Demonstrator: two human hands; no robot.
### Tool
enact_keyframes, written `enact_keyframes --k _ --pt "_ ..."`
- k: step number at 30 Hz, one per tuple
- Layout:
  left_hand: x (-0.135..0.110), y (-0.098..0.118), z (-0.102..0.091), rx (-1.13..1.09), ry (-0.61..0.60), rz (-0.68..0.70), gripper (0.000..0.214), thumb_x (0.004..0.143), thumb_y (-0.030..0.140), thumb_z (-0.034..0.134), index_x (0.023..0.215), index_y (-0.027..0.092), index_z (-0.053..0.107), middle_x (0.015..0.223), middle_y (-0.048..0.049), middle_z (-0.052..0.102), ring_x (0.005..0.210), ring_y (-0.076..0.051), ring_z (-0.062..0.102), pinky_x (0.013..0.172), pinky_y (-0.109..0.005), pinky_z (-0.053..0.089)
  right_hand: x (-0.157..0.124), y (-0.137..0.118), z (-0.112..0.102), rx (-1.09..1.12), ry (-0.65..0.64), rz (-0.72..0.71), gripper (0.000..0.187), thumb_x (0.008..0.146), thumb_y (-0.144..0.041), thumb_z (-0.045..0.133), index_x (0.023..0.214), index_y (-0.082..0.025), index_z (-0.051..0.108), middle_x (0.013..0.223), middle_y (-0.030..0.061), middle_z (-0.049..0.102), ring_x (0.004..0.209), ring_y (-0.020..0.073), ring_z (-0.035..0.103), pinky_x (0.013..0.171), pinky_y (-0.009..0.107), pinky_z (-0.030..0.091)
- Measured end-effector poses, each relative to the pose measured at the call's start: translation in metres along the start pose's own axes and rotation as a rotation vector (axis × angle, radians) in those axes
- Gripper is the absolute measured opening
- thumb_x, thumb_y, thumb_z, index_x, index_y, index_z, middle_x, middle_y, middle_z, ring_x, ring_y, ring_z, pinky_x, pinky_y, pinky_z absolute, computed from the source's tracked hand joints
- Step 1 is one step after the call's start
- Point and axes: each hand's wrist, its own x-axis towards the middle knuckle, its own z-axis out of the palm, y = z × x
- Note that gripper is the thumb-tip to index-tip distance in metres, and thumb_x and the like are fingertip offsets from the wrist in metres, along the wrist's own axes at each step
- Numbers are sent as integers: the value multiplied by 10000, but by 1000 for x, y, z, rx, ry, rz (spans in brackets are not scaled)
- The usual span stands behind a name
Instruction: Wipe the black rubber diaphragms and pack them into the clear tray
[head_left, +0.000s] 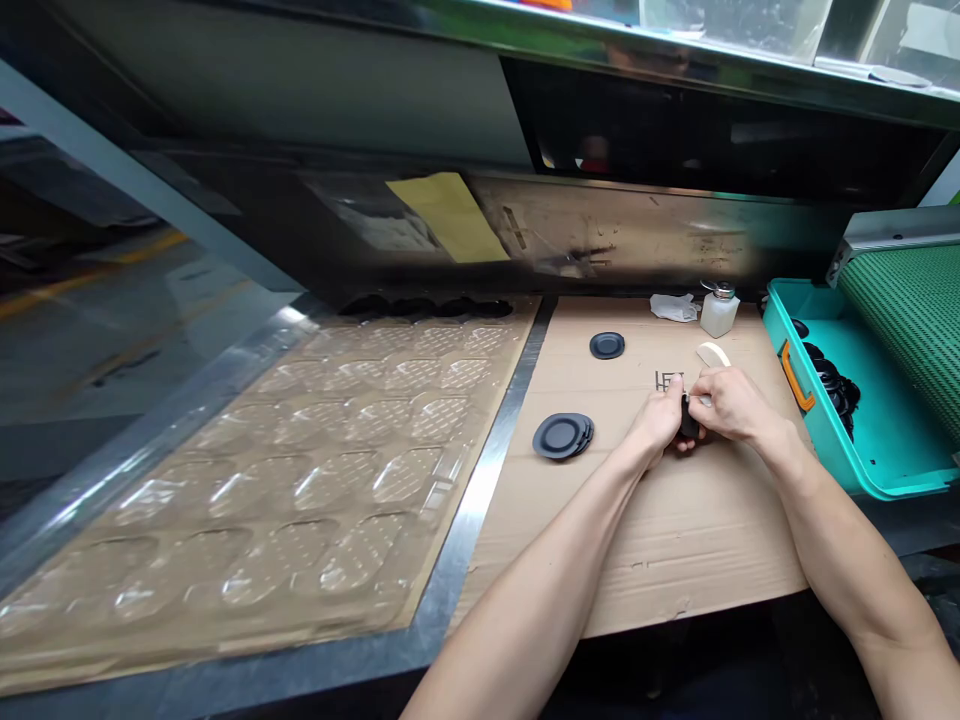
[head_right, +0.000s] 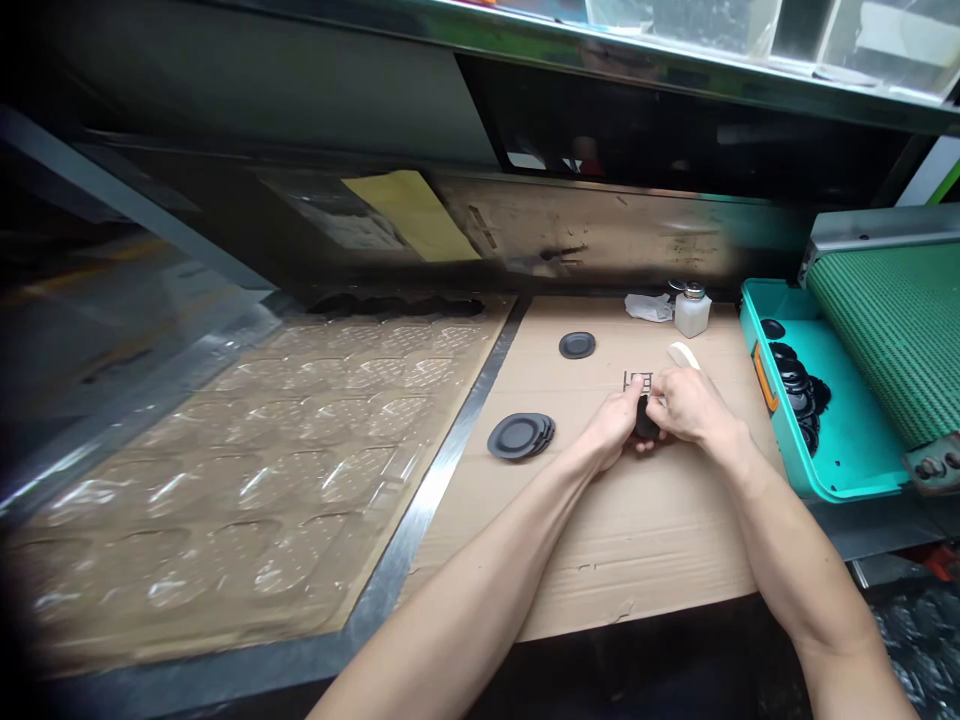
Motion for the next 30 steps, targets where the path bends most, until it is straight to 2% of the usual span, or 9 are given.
enact_keyframes --k 3,6,8,10,16,20,23,27,30 --pt "0 7 -3 -120 -3 -78 657 1040 525 273 678 115 635 515 -109 629 340 -146 530 324 -224 382 0 0 0 9 29 62 208 799 -190 576 597 -208 619 619 3 615 578 141 491 594 278 346" --pt "-1 17 -14 -408 -19 -242 638 1053 457 201 818 70 650 573 -134 653 380 -136 557 339 -198 422 0 4 -1 25 295 97 249 872 -252 543 662 -205 667 718 27 673 655 151 565 646 270 382" --pt "-1 23 -23 -582 -48 -336 624 1052 421 189 904 32 654 611 -148 660 404 -119 565 365 -170 453 1 11 -2 5 490 174 264 898 -276 521 723 -199 703 772 50 703 718 171 603 686 275 402" --pt "0 27 -31 -699 -63 -391 600 1049 401 203 975 7 650 625 -147 653 413 -111 562 370 -154 461 2 21 -4 -31 588 262 266 901 -291 518 769 -189 726 798 69 721 753 194 619 712 289 413" --pt "2 26 -38 -786 -62 -423 594 1050 409 206 1073 2 638 647 -141 656 426 -116 562 356 -159 455 2 45 -9 -196 554 498 313 908 -320 500 841 -166 764 848 115 720 777 233 603 703 325 383" --pt "1 21 -31 -692 -99 -308 685 1032 576 232 988 35 649 700 -159 684 494 -142 625 425 -197 518 -3 57 -9 -243 422 651 341 919 -369 504 970 -177 781 944 139 718 806 260 612 699 346 371" --pt "-4 18 -20 -564 -153 -136 606 975 658 412 931 89 619 821 -186 723 632 -191 703 555 -265 587 -5 63 -1 -294 331 629 362 916 -351 510 1109 -172 759 1011 160 705 904 302 603 743 372 386" --pt "-25 24 -19 -417 -154 51 446 889 578 667 975 155 556 946 -150 730 771 -201 731 601 -250 547 0 58 11 -377 477 445 429 937 -326 480 1290 -168 666 1205 170 646 1077 334 531 859 418 384" --pt "-52 32 -46 -183 -66 174 454 850 597 699 972 182 562 960 -95 710 783 -167 714 561 -189 467 3 46 19 -329 529 327 384 970 -336 440 1225 -187 684 1172 144 642 1036 303 526 872 408 371"
